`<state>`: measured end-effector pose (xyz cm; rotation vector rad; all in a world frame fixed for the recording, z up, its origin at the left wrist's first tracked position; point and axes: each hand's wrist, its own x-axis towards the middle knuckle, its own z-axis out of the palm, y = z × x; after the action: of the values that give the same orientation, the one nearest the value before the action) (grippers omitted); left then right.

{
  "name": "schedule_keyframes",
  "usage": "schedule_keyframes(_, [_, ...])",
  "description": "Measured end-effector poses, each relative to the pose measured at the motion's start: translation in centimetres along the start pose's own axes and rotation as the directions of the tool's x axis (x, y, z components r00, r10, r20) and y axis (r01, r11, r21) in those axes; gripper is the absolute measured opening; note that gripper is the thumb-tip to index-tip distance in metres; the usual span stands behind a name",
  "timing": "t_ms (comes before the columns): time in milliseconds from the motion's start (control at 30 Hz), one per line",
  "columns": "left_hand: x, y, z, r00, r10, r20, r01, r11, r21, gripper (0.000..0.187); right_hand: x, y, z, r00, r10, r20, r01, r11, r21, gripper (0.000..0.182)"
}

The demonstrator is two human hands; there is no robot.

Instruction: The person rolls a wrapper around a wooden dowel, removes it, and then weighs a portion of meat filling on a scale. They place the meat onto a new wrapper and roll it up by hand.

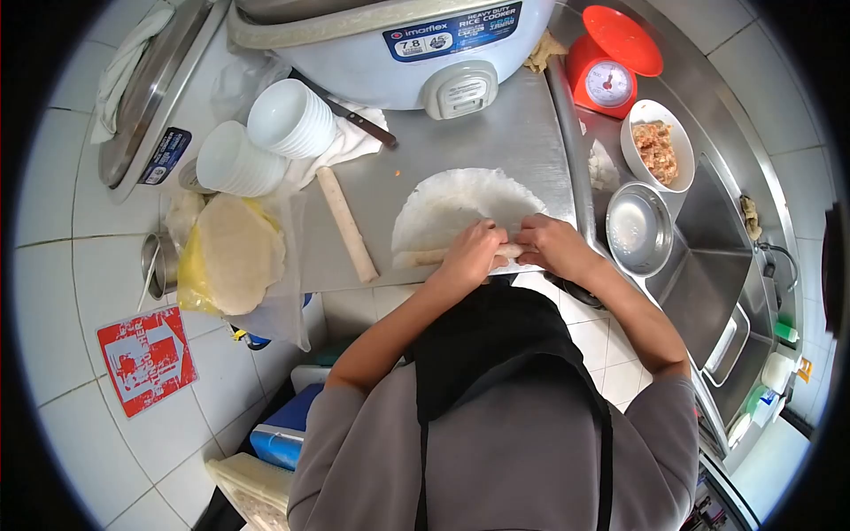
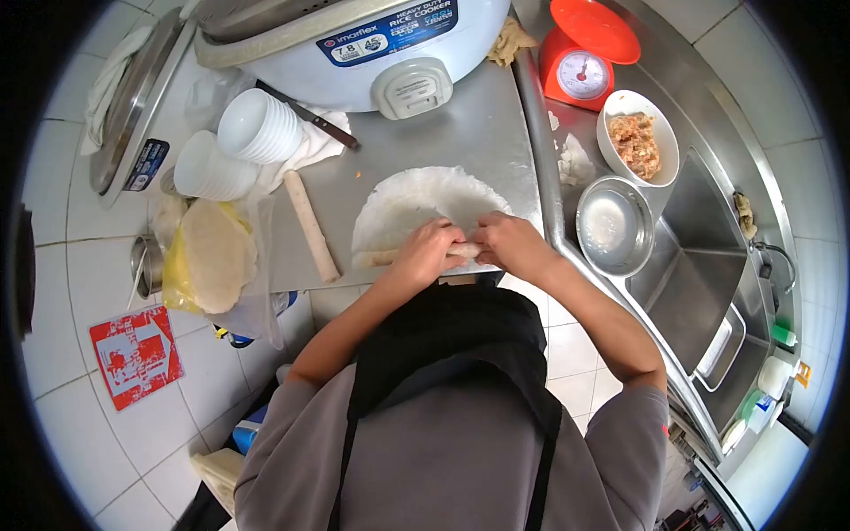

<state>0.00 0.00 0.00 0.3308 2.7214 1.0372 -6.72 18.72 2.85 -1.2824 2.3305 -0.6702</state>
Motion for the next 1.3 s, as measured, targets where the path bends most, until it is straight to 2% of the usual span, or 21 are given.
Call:
schedule_keyframes(100, [-0.1, 0.0, 0.2, 0.998, 0.018, -0.058, -0.021, 0.998, -0.052, 0.029, -0.5, 0.0, -0.8, 0.998, 0.068, 0.010, -0.068, 0.997, -0.030, 0.023])
schedule_keyframes(267, [0.4, 0.0, 0.2, 1.000, 0.008, -0.013, -0.009, 0.998, -0.057, 0.028, 0.1, 0.4, -0.8, 0.991, 0.125, 0.036, -0.129, 0.981, 0.143, 0.024])
schedule_keyframes(400, [0.4, -0.1, 0.2, 1.000, 0.005, -0.005, -0.006, 0.998, -0.062, 0.027, 0.3, -0.1, -1.0, 0.987, 0.129, 0.093, -0.140, 0.984, 0.115, 0.026])
schedule_keyframes(467, [0.4, -0.2, 0.4, 0.999, 0.037, -0.021, -0.038, 0.999, -0.034, 0.028, 0.6, -0.2, 0.2, 0.999, 0.046, -0.024, -0.043, 0.990, 0.135, 0.027])
schedule_keyframes(500, [0.4, -0.1, 0.2, 0.999, 0.037, -0.021, -0.037, 0.999, -0.033, 0.028, 0.6, -0.3, 0.4, 0.999, 0.045, -0.025, -0.042, 0.990, 0.136, 0.027])
schedule_keyframes(600, [0.3, 0.2, -0.2, 1.000, 0.027, -0.001, -0.027, 0.999, -0.044, 0.029, 0.8, -0.4, 0.8, 0.997, 0.049, -0.052, -0.044, 0.994, 0.098, 0.028])
schedule_keyframes(767, [0.2, 0.2, -0.1, 1.000, 0.027, -0.005, -0.027, 1.000, 0.004, 0.030, 1.1, -0.3, 1.1, 0.991, 0.136, 0.021, -0.137, 0.987, 0.087, 0.029])
schedule_keyframes(900, [-0.3, -0.6, 0.0, 0.997, 0.068, -0.031, -0.068, 0.998, -0.006, 0.030, 1.0, -0.5, 0.8, 0.993, 0.117, 0.008, -0.117, 0.988, 0.097, 0.028])
schedule_keyframes(967, [-1.1, -1.2, -0.4, 0.998, 0.012, -0.069, -0.015, 0.999, -0.034, 0.029, 1.0, -0.5, 0.7, 0.993, 0.116, 0.016, -0.117, 0.989, 0.094, 0.027])
schedule_keyframes(1067, [-2.7, -2.2, -2.5, 0.998, -0.056, -0.040, 0.055, 0.998, -0.028, 0.029, 1.0, -0.4, 0.7, 0.993, 0.117, 0.024, -0.119, 0.989, 0.093, 0.026])
schedule_keyframes(1300, [-5.1, -3.9, -4.1, 0.994, -0.042, -0.105, 0.043, 0.999, 0.013, 0.030, 0.8, -0.5, 0.6, 0.993, 0.122, 0.008, -0.122, 0.989, 0.084, 0.025])
